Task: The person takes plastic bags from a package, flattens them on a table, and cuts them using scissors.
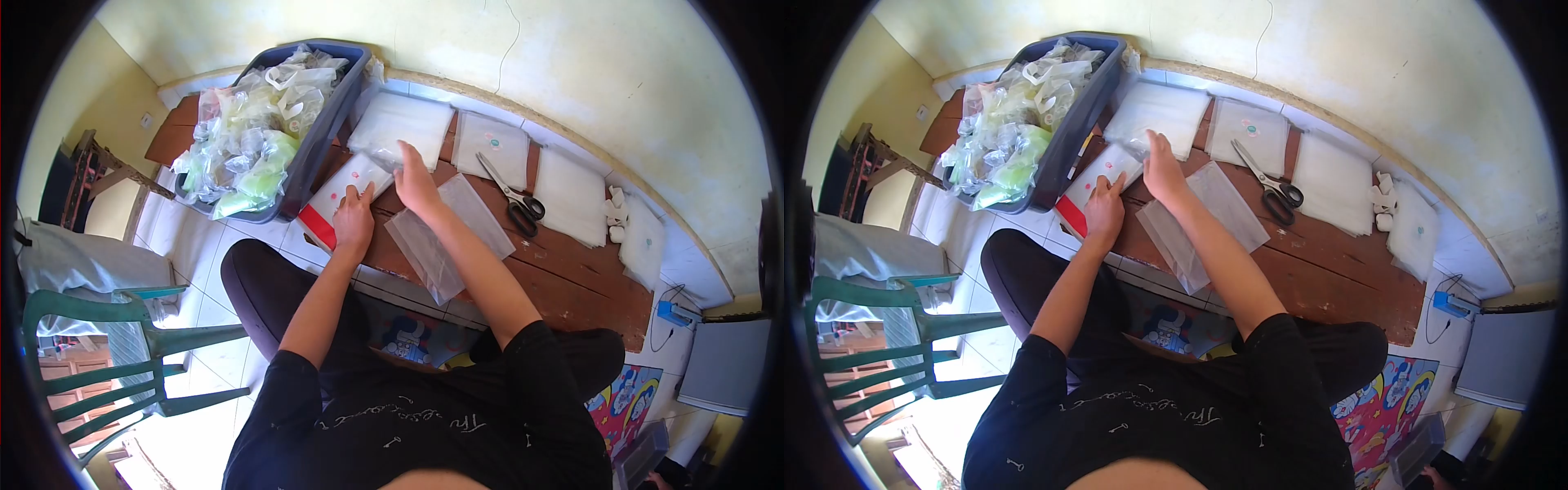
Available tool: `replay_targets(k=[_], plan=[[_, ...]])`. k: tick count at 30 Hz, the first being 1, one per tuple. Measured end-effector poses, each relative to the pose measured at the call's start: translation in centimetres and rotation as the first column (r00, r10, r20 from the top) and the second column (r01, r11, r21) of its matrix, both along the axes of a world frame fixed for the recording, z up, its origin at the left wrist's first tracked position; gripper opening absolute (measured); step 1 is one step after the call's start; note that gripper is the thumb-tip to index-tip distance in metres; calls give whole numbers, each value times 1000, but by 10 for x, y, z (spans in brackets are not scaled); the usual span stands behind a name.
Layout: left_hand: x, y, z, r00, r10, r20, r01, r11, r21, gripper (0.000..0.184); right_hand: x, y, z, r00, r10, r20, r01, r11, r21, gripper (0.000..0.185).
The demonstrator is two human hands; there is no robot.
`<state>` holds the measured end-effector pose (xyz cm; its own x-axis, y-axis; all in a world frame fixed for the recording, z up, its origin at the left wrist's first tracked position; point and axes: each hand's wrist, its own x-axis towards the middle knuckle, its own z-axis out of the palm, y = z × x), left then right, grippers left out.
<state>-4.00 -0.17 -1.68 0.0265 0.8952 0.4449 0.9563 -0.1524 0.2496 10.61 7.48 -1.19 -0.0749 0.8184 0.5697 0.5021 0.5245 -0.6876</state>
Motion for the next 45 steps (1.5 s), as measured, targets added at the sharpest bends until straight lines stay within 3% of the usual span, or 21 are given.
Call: replay_targets(k=[1, 4, 6, 7, 17, 19, 21, 22, 26, 28, 31, 38, 45], plan=[[0, 1, 0, 999, 48, 7, -48, 998, -50, 42, -4, -3, -3, 1000, 0, 0, 0, 1000, 2, 31], [1, 4, 5, 994, 104, 24, -99, 984, -146, 38, -10, -8, -16, 921, 219, 321, -190, 975, -118, 38], [0, 4, 5, 993, 115, 33, -106, 975, -193, 35, -10, -13, -19, 912, 213, 351, -174, 975, -139, 37], [-1, 4, 2, 997, 73, 39, -67, 989, -132, 33, -10, -15, -17, 901, 206, 381, -157, 975, -156, 35], [3, 15, -2, 999, 2, 52, -3, 1000, 12, 40, 42, -37, 34, 927, 174, 332, -137, 982, -131, 35], [19, 10, 13, 987, -59, 148, 51, 997, 58, 39, 57, -44, 46, 927, 181, 328, -145, 981, -132, 33], [38, 5, 25, 886, -270, 376, 212, 959, 190, 35, 70, -52, 55, 932, 178, 315, -144, 981, -129, 31], [46, -2, 33, 856, -272, 440, 233, 962, 140, 32, 77, -56, 56, 935, 182, 303, -151, 981, -122, 30], [51, -12, 17, 881, -239, 408, 246, 969, 38, 31, 110, -69, 49, 944, 56, 325, -39, 997, -61, 29], [42, -16, 8, 924, -180, 338, 251, 951, -181, 30, 130, -69, 36, 905, -83, 418, 151, 980, -132, 31], [37, -18, 4, 910, -183, 371, 271, 942, -198, 32, 151, -70, 25, 875, -94, 476, 254, 925, -284, 37], [29, -14, 2, 896, -197, 399, 307, 923, -232, 33, 155, -69, 1, 892, -95, 441, 243, 924, -294, 35], [27, -8, 3, 873, -102, 478, 297, 887, -353, 34, 153, -65, 2, 938, -90, 335, 223, 897, -382, 36]])
